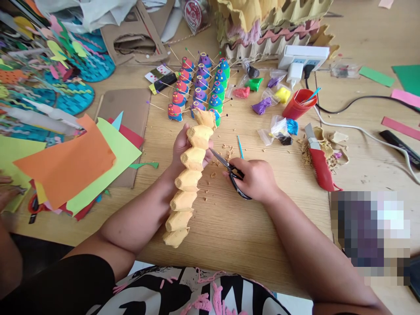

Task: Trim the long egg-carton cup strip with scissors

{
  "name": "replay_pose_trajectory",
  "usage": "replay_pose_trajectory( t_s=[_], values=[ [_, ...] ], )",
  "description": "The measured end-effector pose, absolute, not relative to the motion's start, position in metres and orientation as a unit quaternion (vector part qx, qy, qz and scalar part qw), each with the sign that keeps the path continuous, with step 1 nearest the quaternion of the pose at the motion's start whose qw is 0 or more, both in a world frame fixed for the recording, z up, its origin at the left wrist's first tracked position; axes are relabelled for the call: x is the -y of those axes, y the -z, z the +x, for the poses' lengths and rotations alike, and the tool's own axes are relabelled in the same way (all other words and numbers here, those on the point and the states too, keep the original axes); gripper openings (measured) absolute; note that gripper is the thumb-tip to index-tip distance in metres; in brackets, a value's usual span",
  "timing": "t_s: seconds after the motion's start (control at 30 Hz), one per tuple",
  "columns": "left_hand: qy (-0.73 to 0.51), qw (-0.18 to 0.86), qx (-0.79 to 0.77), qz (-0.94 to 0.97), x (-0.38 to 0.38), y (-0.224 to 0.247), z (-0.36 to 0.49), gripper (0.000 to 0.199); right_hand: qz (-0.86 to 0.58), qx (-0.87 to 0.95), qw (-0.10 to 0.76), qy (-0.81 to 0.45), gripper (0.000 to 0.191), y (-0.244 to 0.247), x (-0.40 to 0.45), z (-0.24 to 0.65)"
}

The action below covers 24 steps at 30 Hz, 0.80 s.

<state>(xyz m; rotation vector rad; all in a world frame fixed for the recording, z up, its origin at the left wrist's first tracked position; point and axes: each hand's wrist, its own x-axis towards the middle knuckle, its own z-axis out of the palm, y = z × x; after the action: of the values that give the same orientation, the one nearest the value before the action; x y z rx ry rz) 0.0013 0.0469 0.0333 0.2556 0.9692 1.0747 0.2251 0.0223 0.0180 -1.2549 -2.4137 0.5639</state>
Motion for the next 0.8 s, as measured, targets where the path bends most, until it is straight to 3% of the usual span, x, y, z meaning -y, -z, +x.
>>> replay_pose_trajectory(
  t_s=[0.2,0.47,0.8],
  values=[
    [-0.512,0.742,-0.418,0.112,-0.046,-0.033,0.004,0.042,-0.462,0.832,0.215,-0.216,0.034,-0.016,-0.022,0.226],
    [-0.5,0.747,-0.419,0.131,-0.044,-0.035,0.007,0.041,-0.464,0.759,0.311,-0.333,0.036,-0.012,-0.024,0.227],
    [-0.498,0.754,-0.393,0.169,-0.043,-0.022,0.008,0.038,-0.488,0.758,0.283,-0.327,0.035,-0.014,-0.024,0.227]
  ],
)
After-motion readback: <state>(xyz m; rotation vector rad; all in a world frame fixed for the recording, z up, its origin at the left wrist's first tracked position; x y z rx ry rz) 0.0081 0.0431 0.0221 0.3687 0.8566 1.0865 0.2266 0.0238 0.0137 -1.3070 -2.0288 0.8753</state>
